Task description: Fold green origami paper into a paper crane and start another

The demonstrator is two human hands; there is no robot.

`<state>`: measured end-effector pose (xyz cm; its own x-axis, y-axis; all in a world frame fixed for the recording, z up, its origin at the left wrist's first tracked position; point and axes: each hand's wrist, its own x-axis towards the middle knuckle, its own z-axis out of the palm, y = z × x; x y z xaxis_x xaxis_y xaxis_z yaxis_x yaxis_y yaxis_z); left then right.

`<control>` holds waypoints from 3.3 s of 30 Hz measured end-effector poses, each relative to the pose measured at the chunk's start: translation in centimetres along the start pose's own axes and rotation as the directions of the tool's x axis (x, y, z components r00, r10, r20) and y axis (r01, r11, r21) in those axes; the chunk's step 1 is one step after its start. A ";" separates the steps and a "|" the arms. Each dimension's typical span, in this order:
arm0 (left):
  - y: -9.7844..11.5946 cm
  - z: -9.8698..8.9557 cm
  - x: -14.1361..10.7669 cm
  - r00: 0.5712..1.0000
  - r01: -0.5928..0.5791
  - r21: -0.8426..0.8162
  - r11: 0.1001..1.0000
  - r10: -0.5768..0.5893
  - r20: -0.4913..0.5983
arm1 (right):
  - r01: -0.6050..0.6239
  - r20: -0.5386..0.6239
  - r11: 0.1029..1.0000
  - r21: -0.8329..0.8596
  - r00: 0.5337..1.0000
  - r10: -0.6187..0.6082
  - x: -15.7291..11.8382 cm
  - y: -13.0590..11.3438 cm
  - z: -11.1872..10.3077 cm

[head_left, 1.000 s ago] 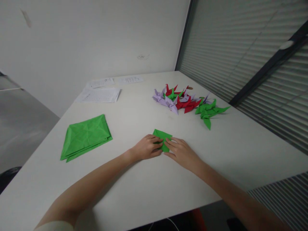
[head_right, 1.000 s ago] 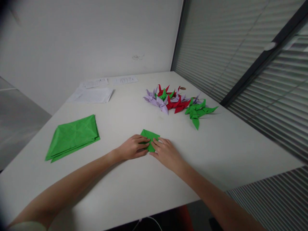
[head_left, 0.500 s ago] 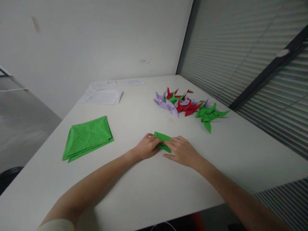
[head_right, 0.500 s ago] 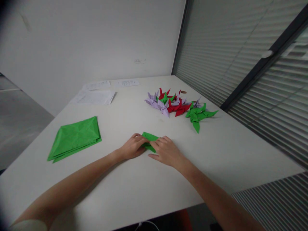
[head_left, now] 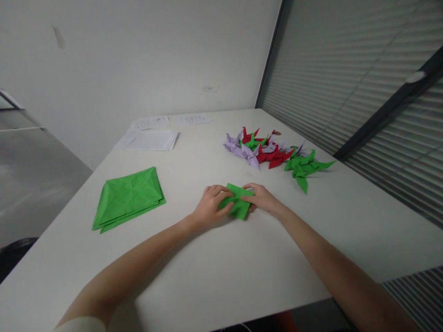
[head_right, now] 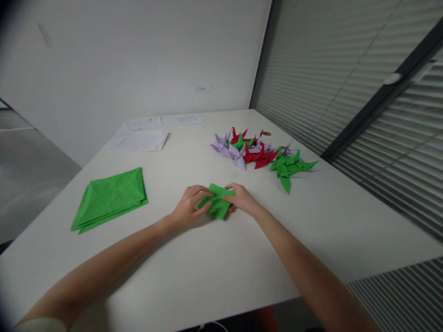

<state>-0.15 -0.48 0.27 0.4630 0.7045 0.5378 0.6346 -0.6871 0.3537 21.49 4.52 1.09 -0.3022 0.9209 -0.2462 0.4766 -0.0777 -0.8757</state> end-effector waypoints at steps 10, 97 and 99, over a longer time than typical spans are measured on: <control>-1.0 1.4 -0.3 0.961 -0.119 0.083 0.989 0.093 0.260 | 0.440 0.077 0.492 -0.752 0.799 -0.597 -2.1 0.3 -0.1; -1.3 0.7 -0.4 0.890 -0.255 -0.181 0.950 0.303 0.340 | -0.089 -0.283 0.598 -0.796 0.929 -0.239 -0.9 2.4 0.9; -1.3 0.8 -0.3 0.887 -0.264 -0.180 0.948 0.312 0.340 | -0.090 -0.286 0.598 -0.797 0.927 -0.243 -0.9 2.5 0.9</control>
<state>-0.63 0.33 -1.02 0.8191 0.4712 0.3273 0.3677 -0.8691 0.3309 22.17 3.13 -1.26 -0.1593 0.9818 0.1031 0.9697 0.1752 -0.1704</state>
